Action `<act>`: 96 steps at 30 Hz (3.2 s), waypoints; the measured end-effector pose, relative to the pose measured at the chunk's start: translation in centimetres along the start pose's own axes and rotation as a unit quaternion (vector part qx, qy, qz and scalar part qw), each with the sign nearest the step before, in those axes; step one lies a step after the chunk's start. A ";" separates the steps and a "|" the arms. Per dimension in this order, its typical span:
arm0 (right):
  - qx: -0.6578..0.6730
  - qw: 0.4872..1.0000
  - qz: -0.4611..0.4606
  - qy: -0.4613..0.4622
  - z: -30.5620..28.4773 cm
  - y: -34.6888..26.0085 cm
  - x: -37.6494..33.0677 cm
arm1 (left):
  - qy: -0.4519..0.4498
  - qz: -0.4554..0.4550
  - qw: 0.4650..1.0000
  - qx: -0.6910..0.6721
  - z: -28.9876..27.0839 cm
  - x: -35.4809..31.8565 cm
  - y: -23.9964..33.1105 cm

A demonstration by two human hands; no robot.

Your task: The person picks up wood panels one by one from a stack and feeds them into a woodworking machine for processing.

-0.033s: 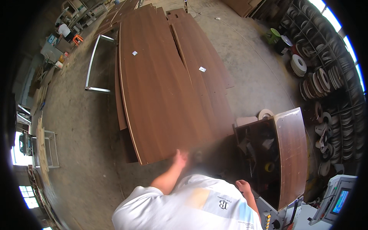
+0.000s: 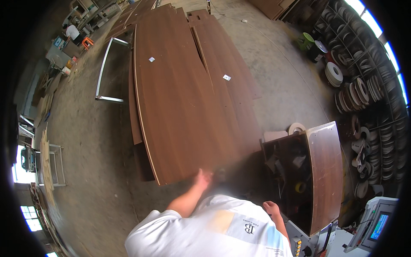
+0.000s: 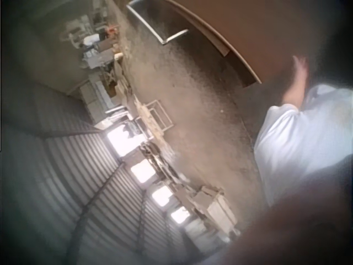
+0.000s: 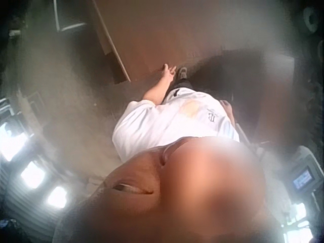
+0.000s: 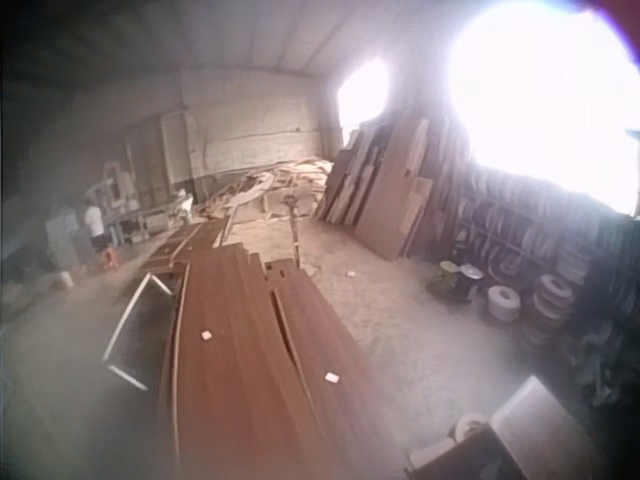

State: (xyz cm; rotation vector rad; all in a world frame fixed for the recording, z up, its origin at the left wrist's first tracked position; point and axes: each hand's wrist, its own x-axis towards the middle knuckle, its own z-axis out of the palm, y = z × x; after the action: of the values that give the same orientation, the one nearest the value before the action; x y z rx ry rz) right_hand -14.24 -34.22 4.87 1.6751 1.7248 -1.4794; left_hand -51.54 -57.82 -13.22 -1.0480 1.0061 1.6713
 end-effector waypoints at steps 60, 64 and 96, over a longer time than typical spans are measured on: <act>0.073 0.976 -0.074 -0.192 4.8 -13.1 4.2 | -0.062 0.141 0.981 0.121 3.2 -17.6 7.0; 0.142 0.944 -0.082 -0.288 6.5 -17.6 4.0 | -0.113 0.138 0.969 0.173 6.4 -21.7 5.9; 0.547 0.812 -0.074 0.188 -22.3 9.2 -10.5 | -0.204 0.041 0.908 0.363 21.4 -18.7 -8.2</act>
State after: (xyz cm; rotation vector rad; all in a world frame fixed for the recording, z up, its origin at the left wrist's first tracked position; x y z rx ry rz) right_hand 5.77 -23.92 18.42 2.5173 1.1468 -2.6669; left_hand -43.75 -40.65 9.49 -0.1571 1.2455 1.3148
